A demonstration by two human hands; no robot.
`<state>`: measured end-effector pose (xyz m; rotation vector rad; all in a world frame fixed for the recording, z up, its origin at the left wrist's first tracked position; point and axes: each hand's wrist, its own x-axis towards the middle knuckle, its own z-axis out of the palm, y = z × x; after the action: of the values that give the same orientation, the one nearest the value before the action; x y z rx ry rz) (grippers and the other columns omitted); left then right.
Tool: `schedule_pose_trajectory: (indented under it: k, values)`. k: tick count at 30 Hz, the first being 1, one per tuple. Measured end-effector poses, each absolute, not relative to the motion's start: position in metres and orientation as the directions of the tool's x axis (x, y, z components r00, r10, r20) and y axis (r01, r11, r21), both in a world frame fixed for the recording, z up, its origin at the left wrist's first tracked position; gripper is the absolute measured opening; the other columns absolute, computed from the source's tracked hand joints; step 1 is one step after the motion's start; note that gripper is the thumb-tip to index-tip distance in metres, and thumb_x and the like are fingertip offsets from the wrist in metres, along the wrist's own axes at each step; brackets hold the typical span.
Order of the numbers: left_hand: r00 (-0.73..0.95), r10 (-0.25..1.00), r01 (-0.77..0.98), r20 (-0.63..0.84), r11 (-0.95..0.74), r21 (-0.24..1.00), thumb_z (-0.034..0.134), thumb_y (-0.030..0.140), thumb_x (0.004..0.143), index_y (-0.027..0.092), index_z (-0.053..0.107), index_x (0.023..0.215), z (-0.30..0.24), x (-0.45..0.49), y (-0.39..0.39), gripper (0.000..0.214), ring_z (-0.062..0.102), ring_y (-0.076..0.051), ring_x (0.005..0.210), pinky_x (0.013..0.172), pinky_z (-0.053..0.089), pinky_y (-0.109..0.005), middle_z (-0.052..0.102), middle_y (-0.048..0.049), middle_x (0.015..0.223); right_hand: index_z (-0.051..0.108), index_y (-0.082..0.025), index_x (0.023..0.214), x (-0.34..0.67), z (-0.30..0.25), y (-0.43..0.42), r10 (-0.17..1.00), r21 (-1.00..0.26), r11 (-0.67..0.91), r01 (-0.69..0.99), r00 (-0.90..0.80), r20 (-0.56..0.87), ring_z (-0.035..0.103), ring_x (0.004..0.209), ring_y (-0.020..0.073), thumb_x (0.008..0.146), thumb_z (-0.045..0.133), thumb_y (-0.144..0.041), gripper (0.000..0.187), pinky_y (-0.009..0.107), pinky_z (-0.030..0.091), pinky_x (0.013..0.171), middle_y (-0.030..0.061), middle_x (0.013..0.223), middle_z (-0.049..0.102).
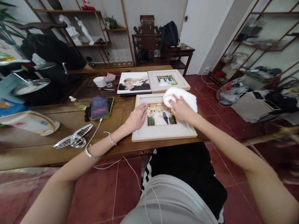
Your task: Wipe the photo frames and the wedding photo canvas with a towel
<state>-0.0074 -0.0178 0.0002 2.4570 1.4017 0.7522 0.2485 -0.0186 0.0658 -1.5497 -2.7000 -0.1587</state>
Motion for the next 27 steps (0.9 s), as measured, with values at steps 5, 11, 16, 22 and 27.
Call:
schedule_pose_trajectory:
  k: [5,11,16,22,27]
  values:
    - [0.413,0.852,0.737,0.322,-0.521,0.431,0.035,0.029,0.099,0.011,0.058,0.131,0.000,-0.008,-0.018,0.043,0.041,-0.028,0.141,0.115,0.039,-0.052,0.051,-0.0180,0.146,0.057,0.000,0.123,0.249,0.068,0.026,0.834,0.135,0.533,0.835,-0.545,0.083,0.026,0.148,0.0367,0.089,0.042,-0.010,0.039,0.058,0.025,0.113,0.0290,0.138,0.054]
    - [0.408,0.848,0.733,0.338,-0.525,0.433,0.035,0.030,0.099,0.009,0.058,0.130,0.000,-0.007,-0.018,0.044,0.043,-0.029,0.140,0.116,0.038,-0.051,0.052,-0.0190,0.144,0.063,-0.005,0.119,0.237,0.066,-0.003,0.746,0.157,0.651,0.742,-0.665,0.048,0.028,0.146,0.0384,0.085,0.045,-0.007,0.039,0.057,0.029,0.110,0.0238,0.152,0.042]
    - [0.398,0.852,0.739,0.339,-0.517,0.433,0.035,0.030,0.099,0.013,0.057,0.132,-0.001,-0.007,-0.018,0.043,0.043,-0.028,0.140,0.115,0.038,-0.052,0.051,-0.0165,0.146,0.063,-0.008,0.121,0.229,0.077,-0.067,0.705,0.117,0.708,0.696,-0.706,-0.069,0.036,0.142,0.0381,0.085,0.046,-0.007,0.039,0.056,0.035,0.106,0.0237,0.148,0.047]
    - [0.404,0.842,0.738,0.357,-0.531,0.417,0.035,0.027,0.098,0.011,0.057,0.132,-0.002,-0.007,-0.018,0.043,0.044,-0.027,0.140,0.116,0.038,-0.049,0.052,-0.0171,0.145,0.066,-0.012,0.114,0.231,0.106,-0.123,0.652,0.081,0.756,0.650,-0.737,-0.178,0.051,0.130,0.0364,0.087,0.046,-0.008,0.034,0.049,0.046,0.097,0.0230,0.137,0.057]
    - [0.413,0.835,0.738,0.365,-0.541,0.403,0.034,0.028,0.099,0.008,0.056,0.133,-0.001,-0.007,-0.018,0.045,0.044,-0.027,0.139,0.117,0.037,-0.047,0.053,-0.0186,0.144,0.066,-0.013,0.111,0.228,0.105,-0.131,0.635,0.018,0.769,0.638,-0.761,-0.133,0.055,0.127,0.0342,0.086,0.047,-0.008,0.032,0.047,0.046,0.098,0.0205,0.132,0.061]
